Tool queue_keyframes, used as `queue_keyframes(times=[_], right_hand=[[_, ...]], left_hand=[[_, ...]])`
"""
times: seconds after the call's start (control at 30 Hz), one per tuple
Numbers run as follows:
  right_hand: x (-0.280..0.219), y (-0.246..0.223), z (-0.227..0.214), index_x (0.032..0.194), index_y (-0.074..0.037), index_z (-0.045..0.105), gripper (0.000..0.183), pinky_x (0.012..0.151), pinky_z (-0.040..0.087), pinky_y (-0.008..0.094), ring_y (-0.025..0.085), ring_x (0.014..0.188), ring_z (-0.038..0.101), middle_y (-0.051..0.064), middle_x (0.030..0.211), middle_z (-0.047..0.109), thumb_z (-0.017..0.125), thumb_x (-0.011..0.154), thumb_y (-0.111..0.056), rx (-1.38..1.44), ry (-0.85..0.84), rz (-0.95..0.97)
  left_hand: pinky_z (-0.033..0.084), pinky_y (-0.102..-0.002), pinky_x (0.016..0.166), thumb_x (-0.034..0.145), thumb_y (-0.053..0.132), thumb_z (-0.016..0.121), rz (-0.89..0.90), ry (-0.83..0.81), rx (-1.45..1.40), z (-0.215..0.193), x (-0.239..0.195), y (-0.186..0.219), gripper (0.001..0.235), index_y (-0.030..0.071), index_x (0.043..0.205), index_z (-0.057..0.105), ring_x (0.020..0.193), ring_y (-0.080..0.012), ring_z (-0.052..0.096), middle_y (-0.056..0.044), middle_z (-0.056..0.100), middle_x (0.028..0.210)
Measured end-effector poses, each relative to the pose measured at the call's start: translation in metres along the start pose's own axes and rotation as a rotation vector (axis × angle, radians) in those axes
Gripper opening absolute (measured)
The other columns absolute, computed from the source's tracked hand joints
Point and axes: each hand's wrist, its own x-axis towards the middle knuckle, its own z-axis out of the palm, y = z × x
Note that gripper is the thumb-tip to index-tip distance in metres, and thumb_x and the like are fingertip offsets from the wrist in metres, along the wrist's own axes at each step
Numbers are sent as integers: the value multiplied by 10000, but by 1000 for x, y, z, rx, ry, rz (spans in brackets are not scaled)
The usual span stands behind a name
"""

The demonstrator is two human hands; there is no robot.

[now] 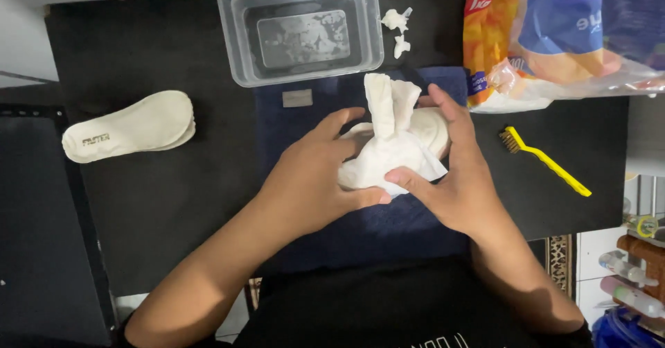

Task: Wrapping a cleaned white shoe in tissue paper to dry and prevent yellowing.

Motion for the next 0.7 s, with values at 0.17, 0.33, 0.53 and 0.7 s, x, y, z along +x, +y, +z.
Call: queue_keyframes(times=[0.17, 0.33, 0.53, 0.7], right_hand=[[-2, -2, 2, 1575, -88, 280, 950, 1119, 409, 358, 242, 1350, 489, 137, 1469, 452, 812, 824, -325, 29, 12, 3], [-1, 4, 5, 1562, -97, 297, 889, 1106, 422, 356, 235, 1332, 508, 141, 1452, 477, 791, 870, -356, 56, 44, -97], [0, 9, -2, 1612, -102, 189, 1103, 1235, 346, 375, 242, 1473, 395, 154, 1547, 368, 848, 766, -356, 199, -52, -124], [2, 6, 3, 1588, -77, 228, 1075, 1177, 409, 365, 255, 1434, 441, 172, 1520, 405, 878, 765, -313, 137, 10, -89]], left_hand=[[435, -476, 1019, 706, 568, 817, -7, 17, -44, -3, -7, 4, 799, 161, 1372, 648, 1434, -296, 457, -123, 393, 1622], [490, -459, 881, 874, 598, 578, -23, 61, -22, -9, -10, 10, 526, 178, 1095, 806, 1272, -296, 628, -158, 428, 1606], [399, -487, 1028, 912, 400, 637, 23, 40, -206, -5, -6, 9, 346, 122, 786, 801, 1381, -345, 497, -84, 447, 1616], [217, -583, 1099, 877, 480, 642, 20, -14, -189, -4, -2, 5, 406, 131, 719, 778, 1434, -307, 417, -21, 471, 1607]])
